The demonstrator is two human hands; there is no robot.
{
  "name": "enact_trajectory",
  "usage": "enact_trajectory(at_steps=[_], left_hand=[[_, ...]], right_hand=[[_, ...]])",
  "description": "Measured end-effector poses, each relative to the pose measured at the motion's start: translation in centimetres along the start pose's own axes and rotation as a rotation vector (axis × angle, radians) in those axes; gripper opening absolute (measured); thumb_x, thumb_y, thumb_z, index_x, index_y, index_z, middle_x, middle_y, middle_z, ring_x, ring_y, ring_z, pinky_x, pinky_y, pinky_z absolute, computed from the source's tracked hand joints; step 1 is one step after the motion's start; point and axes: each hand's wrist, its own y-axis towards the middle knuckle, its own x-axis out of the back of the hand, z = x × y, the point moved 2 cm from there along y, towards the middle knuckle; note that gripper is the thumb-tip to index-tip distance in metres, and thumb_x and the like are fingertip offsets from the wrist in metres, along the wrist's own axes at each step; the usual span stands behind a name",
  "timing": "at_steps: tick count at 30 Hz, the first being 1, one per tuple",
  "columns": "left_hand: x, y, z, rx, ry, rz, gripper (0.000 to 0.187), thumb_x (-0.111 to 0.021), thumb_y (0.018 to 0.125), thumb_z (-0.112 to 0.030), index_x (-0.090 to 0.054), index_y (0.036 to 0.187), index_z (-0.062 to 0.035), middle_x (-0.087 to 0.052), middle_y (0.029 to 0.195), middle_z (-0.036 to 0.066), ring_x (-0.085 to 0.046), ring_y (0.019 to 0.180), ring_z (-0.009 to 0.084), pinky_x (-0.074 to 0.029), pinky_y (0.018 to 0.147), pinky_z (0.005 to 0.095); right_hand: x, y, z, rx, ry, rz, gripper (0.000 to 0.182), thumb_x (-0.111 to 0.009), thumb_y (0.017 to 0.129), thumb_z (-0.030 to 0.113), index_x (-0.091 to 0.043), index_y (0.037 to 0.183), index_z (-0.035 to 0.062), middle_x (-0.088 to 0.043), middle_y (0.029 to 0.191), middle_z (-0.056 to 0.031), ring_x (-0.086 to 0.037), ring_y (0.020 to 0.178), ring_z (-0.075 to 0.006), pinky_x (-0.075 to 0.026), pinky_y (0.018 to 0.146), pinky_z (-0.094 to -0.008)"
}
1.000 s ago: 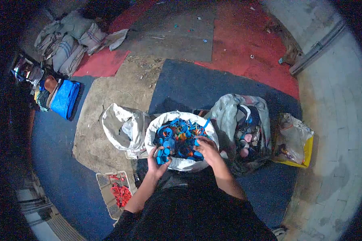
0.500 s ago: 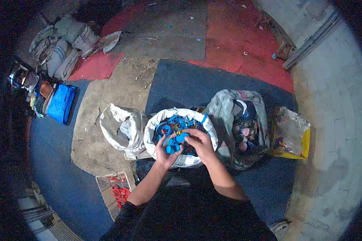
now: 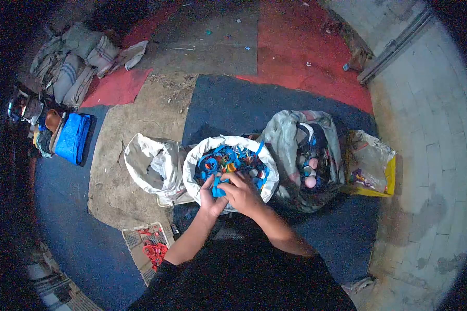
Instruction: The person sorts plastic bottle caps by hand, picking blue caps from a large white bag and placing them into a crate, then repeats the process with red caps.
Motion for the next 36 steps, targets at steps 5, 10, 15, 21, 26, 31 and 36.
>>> enact_trajectory(at_steps=[5,10,15,21,26,31,36], left_hand=[[2.2,-2.0,-1.6,-0.028,-0.145,-0.097,0.028,-0.052,0.099,-0.031,-0.064,0.103,-0.006,-0.065,0.11,0.015,-0.061,0.102,0.0338,-0.054,0.09,0.0453],[4.6,-4.7,-4.4,-0.067,-0.098,-0.091,0.027,-0.052,0.098,-0.033,-0.064,0.102,-0.0089,-0.064,0.114,0.014,-0.061,0.101,0.0313,-0.054,0.072,0.0365],[6.5,-7.3,-5.5,-0.157,0.015,-0.154,0.026,-0.051,0.098,-0.032,-0.061,0.102,-0.0086,-0.061,0.116,0.013,-0.06,0.099,0.0286,-0.05,0.068,0.0317],[8.5,-9.6,-6.0,-0.204,-0.029,-0.183,0.023,-0.052,0.097,-0.028,-0.063,0.099,-0.0084,-0.063,0.112,0.013,-0.06,0.098,0.0287,-0.05,0.068,0.0322],[8.3,-10.6,-5.5,-0.217,-0.049,-0.155,0.022,-0.052,0.096,-0.027,-0.063,0.098,-0.0081,-0.064,0.111,0.012,-0.061,0.097,0.0293,-0.05,0.067,0.0324],[8.0,-11.2,-5.2,-0.232,-0.014,-0.168,0.021,-0.054,0.095,-0.026,-0.063,0.098,-0.0085,-0.064,0.113,0.012,-0.06,0.097,0.0294,-0.049,0.067,0.0323],[7.6,-11.3,-5.0,-0.225,-0.004,-0.113,0.02,-0.054,0.095,-0.027,-0.063,0.098,-0.0087,-0.063,0.113,0.012,-0.06,0.098,0.0288,-0.05,0.067,0.0324]], right_hand=[[-0.7,-1.7,-5.3,-0.371,0.177,-0.267,0.008,-0.063,0.085,0.0,-0.069,0.09,0.0026,-0.066,0.094,-0.0139,-0.066,0.092,-0.0312,-0.052,0.078,-0.0394],[-7.0,-10.2,-16.7,-0.602,0.073,0.393,0.013,-0.061,0.088,0.01,-0.073,0.092,0.0088,-0.071,0.086,-0.0137,-0.07,0.083,-0.0317,-0.053,0.074,-0.0425],[-10.5,-10.2,-17.6,-0.555,0.183,0.476,0.016,-0.064,0.085,0.011,-0.074,0.097,0.0089,-0.071,0.092,-0.013,-0.068,0.088,-0.0298,-0.052,0.075,-0.0403],[-9.0,-6.3,-19.0,-0.724,-0.232,0.216,0.013,-0.066,0.082,0.013,-0.074,0.093,0.0107,-0.071,0.095,-0.0133,-0.069,0.091,-0.0325,-0.053,0.078,-0.0456],[-10.5,-2.6,-18.6,-0.665,-0.027,0.108,0.024,-0.064,0.084,0.012,-0.074,0.106,0.0082,-0.069,0.107,-0.0178,-0.067,0.099,-0.0345,-0.052,0.086,-0.0457],[-12.2,-3.9,-18.1,-0.59,-0.233,0.022,0.025,-0.064,0.086,0.012,-0.072,0.11,0.007,-0.069,0.115,-0.0112,-0.066,0.105,-0.0313,-0.053,0.087,-0.043],[-10.9,-5.3,-16.6,-0.565,-0.212,0.12,0.021,-0.066,0.087,0.012,-0.073,0.106,0.0101,-0.072,0.103,-0.0115,-0.068,0.096,-0.0324,-0.05,0.082,-0.0478]])
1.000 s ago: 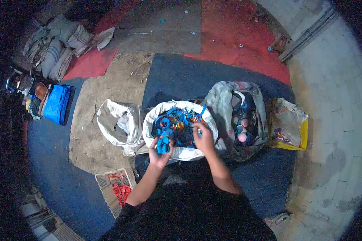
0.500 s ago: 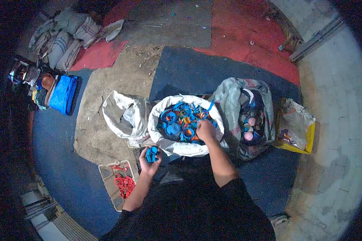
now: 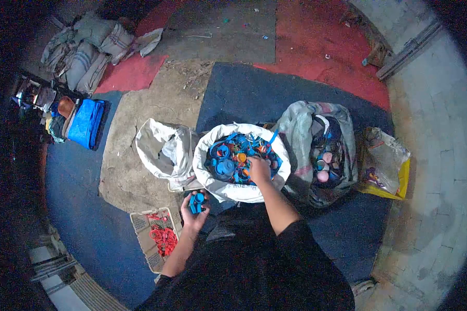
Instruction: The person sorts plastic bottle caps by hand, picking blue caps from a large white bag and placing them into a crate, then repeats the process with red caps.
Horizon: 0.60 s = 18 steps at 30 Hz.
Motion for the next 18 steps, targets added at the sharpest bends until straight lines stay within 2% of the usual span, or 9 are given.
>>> enact_trajectory(at_steps=[2,3,6,7,8,10,13,16,18], left_hand=[[0.2,0.1,0.0,0.015,-0.018,0.014,0.02,-0.054,0.096,-0.026,-0.063,0.098,-0.0088,-0.063,0.112,0.012,-0.06,0.098,0.0286,-0.05,0.067,0.0324],[0.4,0.1,0.1,0.025,-0.029,0.02,0.02,-0.053,0.096,-0.026,-0.063,0.098,-0.0089,-0.063,0.112,0.011,-0.06,0.098,0.0285,-0.05,0.067,0.0323],[0.7,0.4,0.2,0.02,0.011,-0.023,0.02,-0.054,0.096,-0.027,-0.063,0.098,-0.0091,-0.063,0.112,0.011,-0.061,0.098,0.0284,-0.051,0.067,0.0324],[0.8,0.7,0.4,0.014,0.021,-0.016,0.021,-0.054,0.096,-0.027,-0.063,0.098,-0.0093,-0.064,0.113,0.011,-0.061,0.099,0.0284,-0.051,0.067,0.0324],[0.9,0.8,0.6,0.023,0.025,-0.01,0.021,-0.053,0.096,-0.028,-0.063,0.098,-0.0093,-0.064,0.113,0.011,-0.061,0.099,0.0284,-0.051,0.067,0.0325],[0.1,1.4,1.2,0.04,0.034,0.009,0.021,-0.053,0.096,-0.028,-0.063,0.099,-0.0093,-0.064,0.114,0.012,-0.062,0.099,0.0285,-0.051,0.067,0.0326],[-1.0,2.4,2.2,0.062,0.055,0.022,0.022,-0.052,0.096,-0.029,-0.062,0.1,-0.0099,-0.063,0.114,0.011,-0.061,0.1,0.0281,-0.051,0.067,0.0328],[-2.4,2.9,3.0,0.089,0.076,0.057,0.022,-0.051,0.097,-0.029,-0.061,0.1,-0.01,-0.063,0.115,0.01,-0.061,0.099,0.0282,-0.051,0.068,0.0328],[-2.9,3.2,3.3,0.123,0.057,0.097,0.022,-0.05,0.098,-0.028,-0.061,0.1,-0.0098,-0.063,0.115,0.01,-0.061,0.098,0.0285,-0.051,0.068,0.033]], right_hand=[[3.2,-1.0,1.7,-0.053,-0.004,0.046,0.021,-0.065,0.087,0.012,-0.073,0.107,0.0096,-0.072,0.103,-0.0135,-0.068,0.091,-0.035,-0.049,0.082,-0.0503],[2.7,-1.6,0.8,0.027,-0.107,-0.016,0.025,-0.066,0.09,0.009,-0.069,0.114,0.0046,-0.072,0.099,-0.0162,-0.071,0.083,-0.0314,-0.054,0.077,-0.0473],[2.0,-2.3,-1.8,-0.158,0.694,0.0,0.03,-0.068,0.091,0.006,-0.064,0.12,-0.0011,-0.071,0.096,-0.0158,-0.072,0.084,-0.0234,-0.059,0.073,-0.0378],[2.5,-2.6,-1.9,-0.295,0.948,-0.002,0.033,-0.071,0.088,0.004,-0.063,0.119,-0.0052,-0.071,0.097,-0.0134,-0.072,0.083,-0.0177,-0.058,0.07,-0.0329],[3.3,-3.1,-1.9,-0.349,1.076,0.004,0.034,-0.068,0.091,0.005,-0.061,0.123,-0.0044,-0.068,0.111,-0.0166,-0.073,0.083,-0.024,-0.06,0.073,-0.0357],[6.4,-3.9,0.1,-0.481,1.312,-0.004,0.026,-0.065,0.094,0.007,-0.062,0.118,-0.0035,-0.065,0.117,-0.0178,-0.073,0.089,-0.0294,-0.06,0.082,-0.0387],[8.9,-4.4,1.8,-0.428,1.547,-0.028,0.017,-0.062,0.095,0.007,-0.062,0.11,-0.0011,-0.066,0.115,-0.0176,-0.07,0.103,-0.0321,-0.057,0.092,-0.0432],[11.3,-4.3,3.2,-0.27,1.765,0.034,0.011,-0.059,0.095,0.002,-0.06,0.106,0.0014,-0.066,0.115,-0.0178,-0.066,0.112,-0.0323,-0.054,0.098,-0.0452],[12.9,-4.3,4.1,-0.161,1.734,0.035,0.02,-0.061,0.089,-0.005,-0.059,0.108,0.003,-0.066,0.115,-0.0165,-0.064,0.115,-0.0309,-0.052,0.098,-0.0419]])
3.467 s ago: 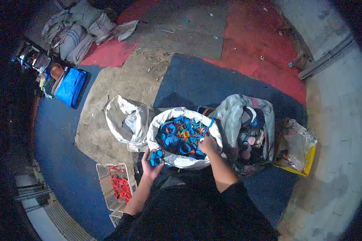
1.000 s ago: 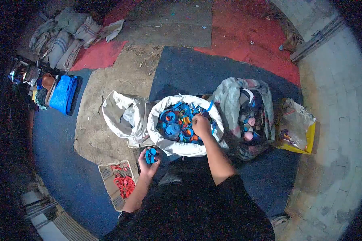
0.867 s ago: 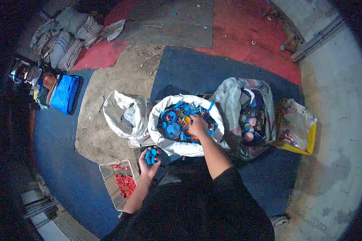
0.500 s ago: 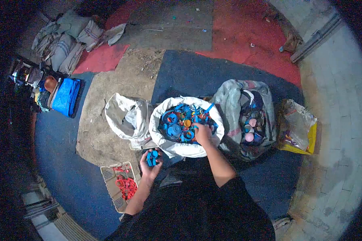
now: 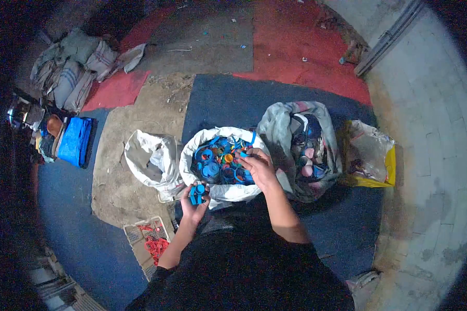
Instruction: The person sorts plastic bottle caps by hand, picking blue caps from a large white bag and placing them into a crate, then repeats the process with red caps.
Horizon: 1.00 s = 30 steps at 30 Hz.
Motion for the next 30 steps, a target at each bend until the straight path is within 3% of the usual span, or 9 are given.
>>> enact_trajectory(at_steps=[2,3,7,13,19,22,25,28,30], left_hand=[[-0.4,0.3,0.1,0.01,-0.004,0.003,0.022,-0.05,0.098,-0.029,-0.062,0.1,-0.0098,-0.063,0.115,0.01,-0.061,0.098,0.0286,-0.051,0.068,0.0333],[-0.6,0.4,0.2,0.014,-0.007,0.004,0.022,-0.05,0.099,-0.029,-0.062,0.1,-0.0099,-0.063,0.115,0.01,-0.061,0.098,0.0286,-0.051,0.068,0.0334],[-1.5,0.9,0.5,0.019,-0.003,0.019,0.022,-0.05,0.099,-0.028,-0.062,0.1,-0.0102,-0.063,0.115,0.01,-0.061,0.098,0.0287,-0.051,0.068,0.0334],[-2.7,1.8,0.9,0.041,0.034,0.074,0.021,-0.05,0.098,-0.028,-0.062,0.101,-0.0108,-0.063,0.115,0.01,-0.061,0.099,0.0284,-0.05,0.069,0.0324],[-4.4,3.2,2.0,0.05,0.059,0.013,0.023,-0.052,0.097,-0.03,-0.063,0.104,-0.0103,-0.065,0.115,0.012,-0.063,0.1,0.0275,-0.05,0.071,0.0332],[-6.5,3.5,2.6,0.041,0.126,0.004,0.022,-0.051,0.099,-0.029,-0.064,0.103,-0.0114,-0.064,0.118,0.01,-0.062,0.103,0.0253,-0.052,0.075,0.0331],[-6.9,5.0,3.3,0.05,0.08,0.01,0.025,-0.052,0.098,-0.029,-0.065,0.107,-0.0086,-0.065,0.116,0.014,-0.063,0.103,0.0287,-0.052,0.082,0.0398],[-8.1,6.0,3.9,0.062,0.103,0.027,0.031,-0.05,0.1,-0.032,-0.065,0.113,-0.0091,-0.066,0.118,0.012,-0.062,0.106,0.0267,-0.049,0.092,0.044],[-8.9,6.6,4.3,0.081,0.1,0.067,0.034,-0.048,0.1,-0.034,-0.064,0.117,-0.0086,-0.066,0.118,0.011,-0.061,0.108,0.0259,-0.047,0.096,0.045]], right_hand=[[-2.2,-0.6,1.8,0.086,-0.134,0.015,0.025,-0.063,0.086,-0.007,-0.058,0.108,0.0037,-0.067,0.116,-0.0143,-0.065,0.112,-0.0274,-0.052,0.097,-0.038],[-2.5,-0.5,2.3,0.131,-0.325,-0.008,0.032,-0.067,0.082,-0.007,-0.059,0.11,0.0046,-0.066,0.116,-0.0096,-0.065,0.105,-0.0182,-0.05,0.093,-0.0315],[-3.7,-0.8,3.8,0.293,-0.657,0.02,0.037,-0.072,0.082,0.0,-0.063,0.118,0.0041,-0.067,0.113,-0.0046,-0.061,0.093,-0.0099,-0.048,0.085,-0.0267],[-5.1,-1.0,5.3,0.159,-0.949,-0.002,0.033,-0.073,0.088,0.011,-0.069,0.119,0.0027,-0.068,0.114,-0.0048,-0.06,0.093,-0.0088,-0.046,0.082,-0.0242],[-4.5,-0.7,3.9,-0.018,-0.265,0.014,0.022,-0.067,0.094,0.007,-0.064,0.115,0.003,-0.066,0.103,-0.0049,-0.06,0.097,-0.0115,-0.05,0.083,-0.0296],[-4.6,-0.5,3.5,-0.016,-0.195,-0.033,0.014,-0.066,0.094,0.006,-0.061,0.107,0.0032,-0.067,0.105,-0.0067,-0.062,0.102,-0.0143,-0.052,0.087,-0.0321],[-5.4,-0.2,2.8,0.115,-0.413,-0.098,0.02,-0.073,0.09,0.008,-0.061,0.106,0.0045,-0.066,0.111,-0.0086,-0.064,0.1,-0.0149,-0.052,0.09,-0.0322],[-8.3,-0.3,1.9,0.383,-0.79,0.029,0.014,-0.071,0.089,0.004,-0.061,0.099,0.0025,-0.07,0.107,-0.0106,-0.065,0.102,-0.0175,-0.052,0.09,-0.0325],[-9.7,-0.9,1.5,0.436,-1.047,0.079,0.02,-0.077,0.081,0.007,-0.063,0.095,0.002,-0.072,0.103,-0.0102,-0.067,0.1,-0.0208,-0.052,0.087,-0.0328]])
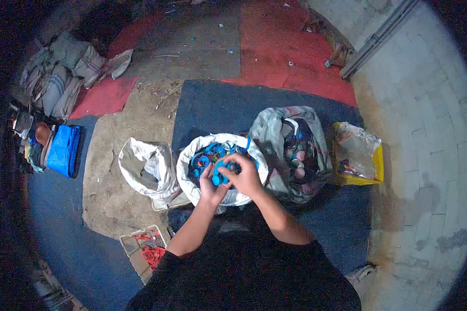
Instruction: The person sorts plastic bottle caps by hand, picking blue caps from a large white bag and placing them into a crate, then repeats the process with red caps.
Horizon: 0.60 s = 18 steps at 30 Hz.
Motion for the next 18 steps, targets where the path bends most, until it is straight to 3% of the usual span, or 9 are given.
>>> enact_trajectory(at_steps=[1,3,7,10,12,14,15,16,18], left_hand=[[-0.4,0.2,0.1,0.003,0.009,0.014,0.039,-0.046,0.101,-0.036,-0.062,0.122,-0.008,-0.065,0.119,0.01,-0.061,0.111,0.0251,-0.044,0.101,0.0448],[0.0,1.2,0.7,-0.044,0.004,-0.023,0.037,-0.047,0.102,-0.037,-0.061,0.117,-0.0081,-0.066,0.116,0.009,-0.06,0.11,0.0249,-0.046,0.1,0.0415],[0.4,1.2,1.1,-0.034,-0.04,-0.046,0.03,-0.049,0.101,-0.035,-0.061,0.11,-0.009,-0.067,0.109,0.007,-0.062,0.104,0.023,-0.048,0.094,0.0387],[0.7,0.1,0.7,-0.061,-0.052,0.106,0.026,-0.051,0.1,-0.032,-0.062,0.107,-0.0097,-0.067,0.107,0.006,-0.063,0.097,0.0213,-0.051,0.087,0.0378],[1.2,0.2,0.8,-0.192,-0.037,0.0,0.023,-0.05,0.1,-0.03,-0.064,0.102,-0.0118,-0.068,0.1,0.005,-0.065,0.091,0.0188,-0.054,0.078,0.0354],[0.2,-1.2,0.4,-0.262,-0.027,-0.097,0.023,-0.05,0.1,-0.03,-0.064,0.101,-0.0121,-0.069,0.098,0.004,-0.066,0.093,0.018,-0.053,0.079,0.0342],[0.6,-1.5,0.3,-0.296,0.009,-0.092,0.023,-0.05,0.1,-0.029,-0.064,0.099,-0.0116,-0.069,0.1,0.003,-0.066,0.094,0.0169,-0.053,0.078,0.0318],[1.5,-1.3,0.3,-0.367,0.095,-0.099,0.023,-0.05,0.1,-0.028,-0.065,0.101,-0.01,-0.069,0.101,0.005,-0.066,0.095,0.0172,-0.053,0.08,0.0303],[2.5,-1.1,0.5,-0.607,0.112,-0.158,0.026,-0.051,0.099,-0.027,-0.066,0.107,-0.0073,-0.069,0.101,0.007,-0.066,0.096,0.0184,-0.053,0.084,0.0292]], right_hand=[[-0.3,-0.1,0.4,0.034,-0.172,0.051,0.02,-0.077,0.08,0.011,-0.064,0.094,0.0035,-0.071,0.101,-0.0108,-0.067,0.1,-0.0252,-0.051,0.088,-0.0368],[-0.9,-0.6,0.9,0.036,-0.396,0.124,0.022,-0.078,0.078,0.017,-0.065,0.092,0.0056,-0.069,0.103,-0.0129,-0.064,0.106,-0.0342,-0.048,0.093,-0.0434],[-1.6,-1.7,-0.4,0.138,-0.373,0.112,0.023,-0.078,0.078,0.016,-0.067,0.095,0.0056,-0.065,0.117,-0.0131,-0.06,0.115,-0.0319,-0.047,0.097,-0.0435],[-1.9,-2.3,0.5,0.057,-0.2,0.004,0.025,-0.077,0.08,0.015,-0.067,0.101,0.0056,-0.061,0.124,-0.0154,-0.059,0.117,-0.0326,-0.047,0.096,-0.0422],[-2.2,-1.8,-1.0,0.17,-0.256,-0.048,0.036,-0.072,0.087,0.017,-0.061,0.118,0.0031,-0.057,0.13,-0.0162,-0.055,0.121,-0.0298,-0.046,0.098,-0.0373],[-4.3,-2.3,-5.6,-0.248,0.354,-0.07,0.041,-0.065,0.095,0.022,-0.054,0.129,0.0018,-0.054,0.134,-0.0133,-0.051,0.125,-0.0262,-0.041,0.103,-0.0376],[-4.9,-2.1,-4.5,-0.424,0.475,-0.064,0.043,-0.058,0.1,0.026,-0.05,0.135,0.0021,-0.054,0.135,-0.0101,-0.05,0.125,-0.0218,-0.038,0.106,-0.036],[-6.0,-2.1,-5.4,-0.525,0.614,-0.088,0.044,-0.056,0.101,0.03,-0.052,0.134,0.0029,-0.055,0.133,-0.0083,-0.051,0.125,-0.0198,-0.038,0.107,-0.0358],[-7.5,-2.0,-6.0,-0.576,0.859,0.079,0.044,-0.057,0.1,0.03,-0.052,0.136,0.0044,-0.055,0.135,-0.0069,-0.051,0.126,-0.0196,-0.036,0.111,-0.0372]])
